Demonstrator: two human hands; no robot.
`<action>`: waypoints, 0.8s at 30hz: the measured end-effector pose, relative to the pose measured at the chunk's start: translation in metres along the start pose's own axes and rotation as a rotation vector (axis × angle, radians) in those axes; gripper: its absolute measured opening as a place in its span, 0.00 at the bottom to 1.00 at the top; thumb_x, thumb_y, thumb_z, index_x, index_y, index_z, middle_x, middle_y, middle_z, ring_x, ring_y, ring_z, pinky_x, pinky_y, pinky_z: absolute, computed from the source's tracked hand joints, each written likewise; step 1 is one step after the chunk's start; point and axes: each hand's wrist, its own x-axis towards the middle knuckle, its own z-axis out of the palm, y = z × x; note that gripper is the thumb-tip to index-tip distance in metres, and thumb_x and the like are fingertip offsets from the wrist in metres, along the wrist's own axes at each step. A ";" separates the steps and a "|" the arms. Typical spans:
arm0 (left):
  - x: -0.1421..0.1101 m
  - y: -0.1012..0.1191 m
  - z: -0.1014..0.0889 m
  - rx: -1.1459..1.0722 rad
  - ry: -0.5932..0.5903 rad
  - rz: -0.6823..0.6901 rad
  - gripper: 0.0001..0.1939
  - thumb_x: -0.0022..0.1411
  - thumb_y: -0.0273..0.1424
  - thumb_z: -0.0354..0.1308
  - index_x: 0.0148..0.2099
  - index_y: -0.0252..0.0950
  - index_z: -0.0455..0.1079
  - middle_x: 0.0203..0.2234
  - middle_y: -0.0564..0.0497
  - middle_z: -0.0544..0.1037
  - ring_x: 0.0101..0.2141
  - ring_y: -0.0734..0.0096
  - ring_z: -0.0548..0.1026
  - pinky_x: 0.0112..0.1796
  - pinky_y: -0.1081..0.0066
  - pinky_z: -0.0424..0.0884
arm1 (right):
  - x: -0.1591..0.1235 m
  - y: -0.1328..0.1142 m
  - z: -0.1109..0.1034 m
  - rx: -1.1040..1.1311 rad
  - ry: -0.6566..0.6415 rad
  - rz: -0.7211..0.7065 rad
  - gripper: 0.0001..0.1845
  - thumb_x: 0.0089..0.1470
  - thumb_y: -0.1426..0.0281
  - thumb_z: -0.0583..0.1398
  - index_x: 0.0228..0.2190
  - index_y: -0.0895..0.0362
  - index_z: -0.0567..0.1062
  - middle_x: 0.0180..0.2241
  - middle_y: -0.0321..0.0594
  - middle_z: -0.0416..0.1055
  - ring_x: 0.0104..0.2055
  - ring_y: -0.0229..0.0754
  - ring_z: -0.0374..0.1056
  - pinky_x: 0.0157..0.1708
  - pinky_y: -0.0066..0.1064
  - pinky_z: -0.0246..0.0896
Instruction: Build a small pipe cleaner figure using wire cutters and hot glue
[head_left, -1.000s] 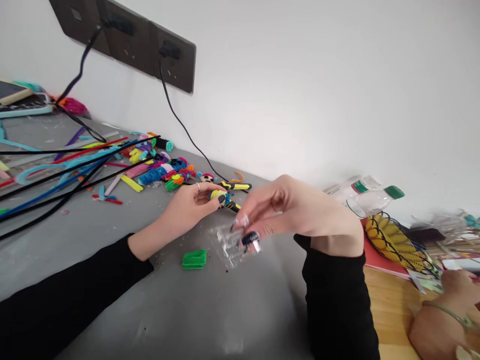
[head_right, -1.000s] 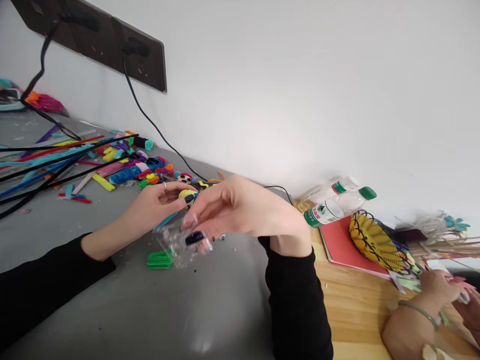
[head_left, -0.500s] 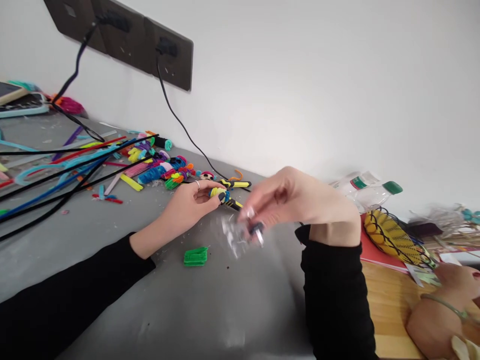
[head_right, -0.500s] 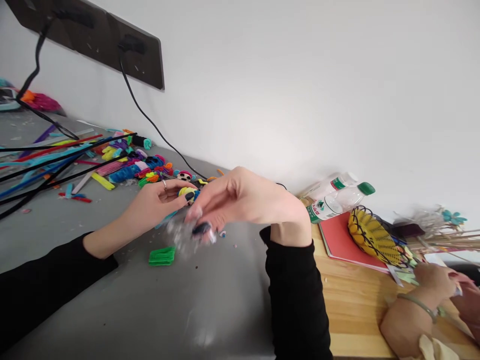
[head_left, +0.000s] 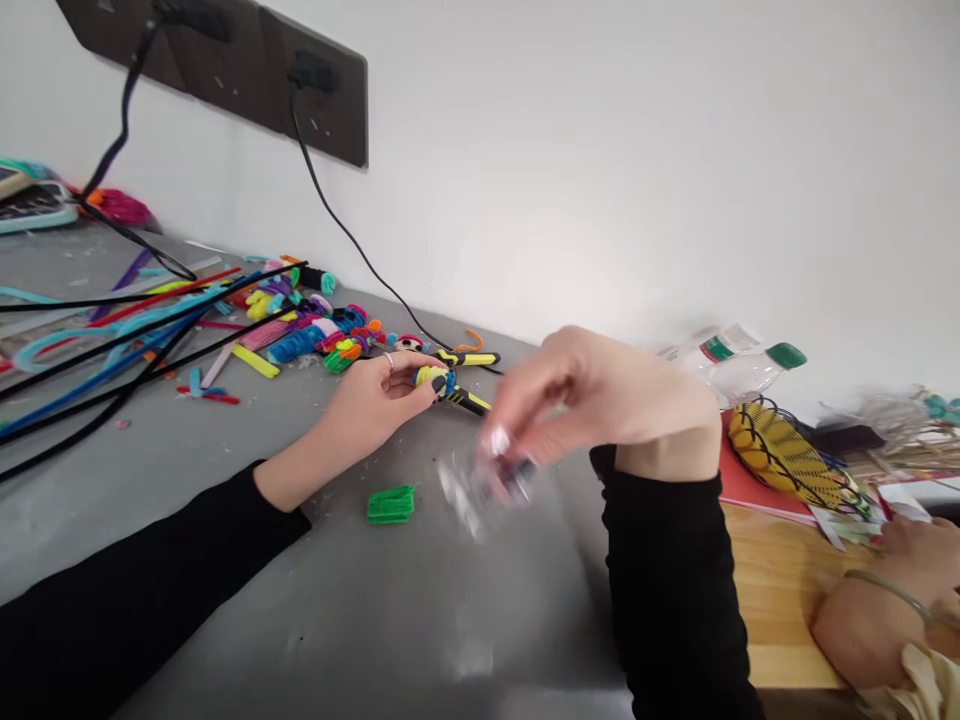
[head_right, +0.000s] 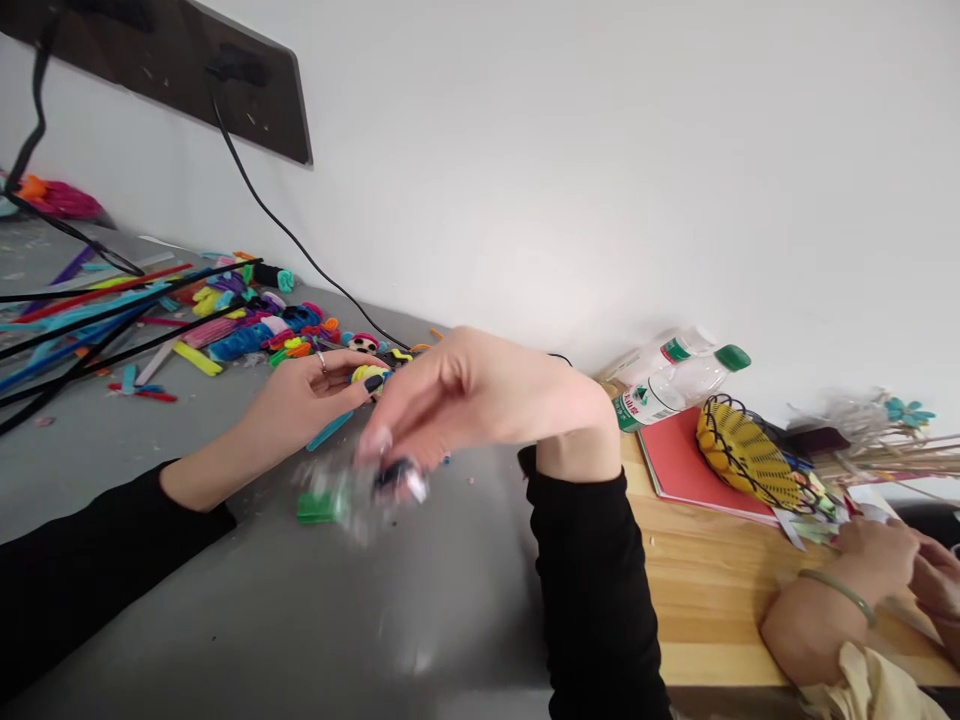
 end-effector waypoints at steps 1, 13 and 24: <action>0.000 0.000 0.000 -0.008 -0.003 -0.005 0.24 0.51 0.48 0.69 0.45 0.37 0.81 0.45 0.42 0.88 0.45 0.50 0.85 0.46 0.60 0.82 | 0.001 0.001 0.000 -0.008 0.063 0.031 0.07 0.58 0.66 0.69 0.34 0.57 0.84 0.28 0.42 0.79 0.29 0.40 0.73 0.29 0.31 0.65; 0.000 0.002 0.001 -0.055 -0.014 -0.008 0.21 0.51 0.45 0.68 0.44 0.38 0.81 0.42 0.44 0.88 0.44 0.50 0.85 0.47 0.58 0.82 | 0.001 0.001 0.002 0.011 0.075 -0.025 0.10 0.59 0.66 0.68 0.41 0.57 0.85 0.32 0.44 0.81 0.32 0.42 0.75 0.34 0.33 0.68; 0.000 -0.002 0.001 -0.071 -0.027 0.022 0.22 0.51 0.46 0.68 0.44 0.37 0.81 0.41 0.43 0.88 0.44 0.50 0.85 0.47 0.59 0.82 | 0.007 0.005 0.004 0.009 -0.009 -0.047 0.08 0.58 0.66 0.69 0.38 0.57 0.85 0.33 0.45 0.82 0.35 0.44 0.77 0.37 0.34 0.69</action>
